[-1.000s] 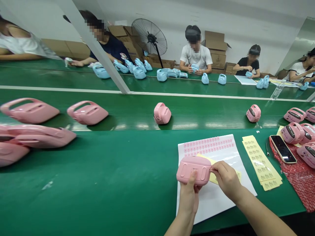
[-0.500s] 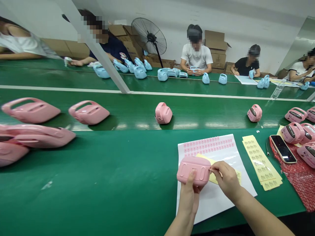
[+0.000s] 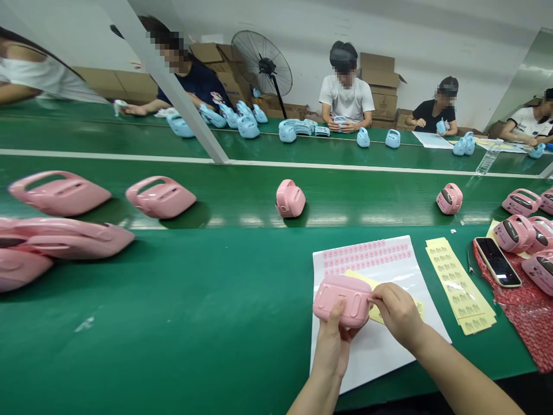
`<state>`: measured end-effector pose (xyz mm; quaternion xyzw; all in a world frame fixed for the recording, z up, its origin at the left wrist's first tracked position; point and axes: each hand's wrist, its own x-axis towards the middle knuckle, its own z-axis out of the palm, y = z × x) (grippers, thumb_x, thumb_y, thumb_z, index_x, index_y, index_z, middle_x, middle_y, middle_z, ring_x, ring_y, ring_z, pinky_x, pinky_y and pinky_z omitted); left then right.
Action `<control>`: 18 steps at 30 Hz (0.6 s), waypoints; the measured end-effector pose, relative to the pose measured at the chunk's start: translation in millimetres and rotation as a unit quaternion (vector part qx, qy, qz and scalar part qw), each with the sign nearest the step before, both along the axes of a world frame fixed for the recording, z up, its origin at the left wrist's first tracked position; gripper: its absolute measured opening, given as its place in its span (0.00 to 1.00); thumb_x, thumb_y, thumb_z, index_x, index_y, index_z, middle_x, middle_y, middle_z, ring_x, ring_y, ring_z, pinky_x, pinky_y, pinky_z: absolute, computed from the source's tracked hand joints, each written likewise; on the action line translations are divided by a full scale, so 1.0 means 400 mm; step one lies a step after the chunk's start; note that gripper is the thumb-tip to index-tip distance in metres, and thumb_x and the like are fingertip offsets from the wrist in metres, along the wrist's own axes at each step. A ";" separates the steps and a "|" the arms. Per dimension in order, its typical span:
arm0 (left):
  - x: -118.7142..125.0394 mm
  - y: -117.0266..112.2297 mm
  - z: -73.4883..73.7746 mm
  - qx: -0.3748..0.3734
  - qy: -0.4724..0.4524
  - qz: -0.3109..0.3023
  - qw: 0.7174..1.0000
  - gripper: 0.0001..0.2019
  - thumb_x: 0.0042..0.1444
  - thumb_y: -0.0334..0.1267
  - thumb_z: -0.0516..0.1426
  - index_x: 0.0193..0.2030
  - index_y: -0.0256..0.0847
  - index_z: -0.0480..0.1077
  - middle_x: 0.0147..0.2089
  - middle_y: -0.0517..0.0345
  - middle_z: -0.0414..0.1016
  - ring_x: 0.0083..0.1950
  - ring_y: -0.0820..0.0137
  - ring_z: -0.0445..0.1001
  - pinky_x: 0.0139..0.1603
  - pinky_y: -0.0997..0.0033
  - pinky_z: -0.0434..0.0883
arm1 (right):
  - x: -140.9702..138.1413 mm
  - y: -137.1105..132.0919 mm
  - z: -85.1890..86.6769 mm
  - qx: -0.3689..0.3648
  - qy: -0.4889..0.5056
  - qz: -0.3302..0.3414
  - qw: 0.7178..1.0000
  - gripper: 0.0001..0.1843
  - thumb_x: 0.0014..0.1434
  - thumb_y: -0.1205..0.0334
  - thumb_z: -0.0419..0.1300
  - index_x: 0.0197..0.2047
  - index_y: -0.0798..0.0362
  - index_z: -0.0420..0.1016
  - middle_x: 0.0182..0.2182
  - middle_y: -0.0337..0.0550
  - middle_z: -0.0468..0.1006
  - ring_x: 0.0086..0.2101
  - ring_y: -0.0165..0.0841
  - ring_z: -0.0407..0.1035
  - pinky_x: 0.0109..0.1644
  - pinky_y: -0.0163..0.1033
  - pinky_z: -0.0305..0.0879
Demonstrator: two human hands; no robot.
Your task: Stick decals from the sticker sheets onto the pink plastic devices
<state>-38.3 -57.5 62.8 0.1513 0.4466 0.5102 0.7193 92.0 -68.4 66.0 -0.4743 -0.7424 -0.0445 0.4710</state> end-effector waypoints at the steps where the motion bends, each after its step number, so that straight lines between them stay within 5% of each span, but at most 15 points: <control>1: -0.001 0.000 0.000 0.001 0.000 -0.002 1.000 0.27 0.42 0.39 0.63 0.51 0.42 0.63 0.42 0.50 0.75 0.41 0.58 0.76 0.37 0.59 0.74 | 0.001 0.001 0.000 0.003 -0.002 -0.001 1.000 0.08 0.59 0.72 0.49 0.32 0.53 0.65 0.23 0.43 0.72 0.25 0.31 0.66 0.27 0.34 0.67; 18: 0.000 -0.001 0.000 0.025 0.028 0.022 0.999 0.29 0.40 0.40 0.64 0.52 0.46 0.62 0.42 0.55 0.73 0.39 0.62 0.74 0.34 0.65 0.73 | -0.002 -0.010 0.007 -0.054 0.016 -0.014 0.998 0.09 0.61 0.67 0.47 0.30 0.52 0.64 0.23 0.42 0.71 0.24 0.30 0.66 0.27 0.33 0.65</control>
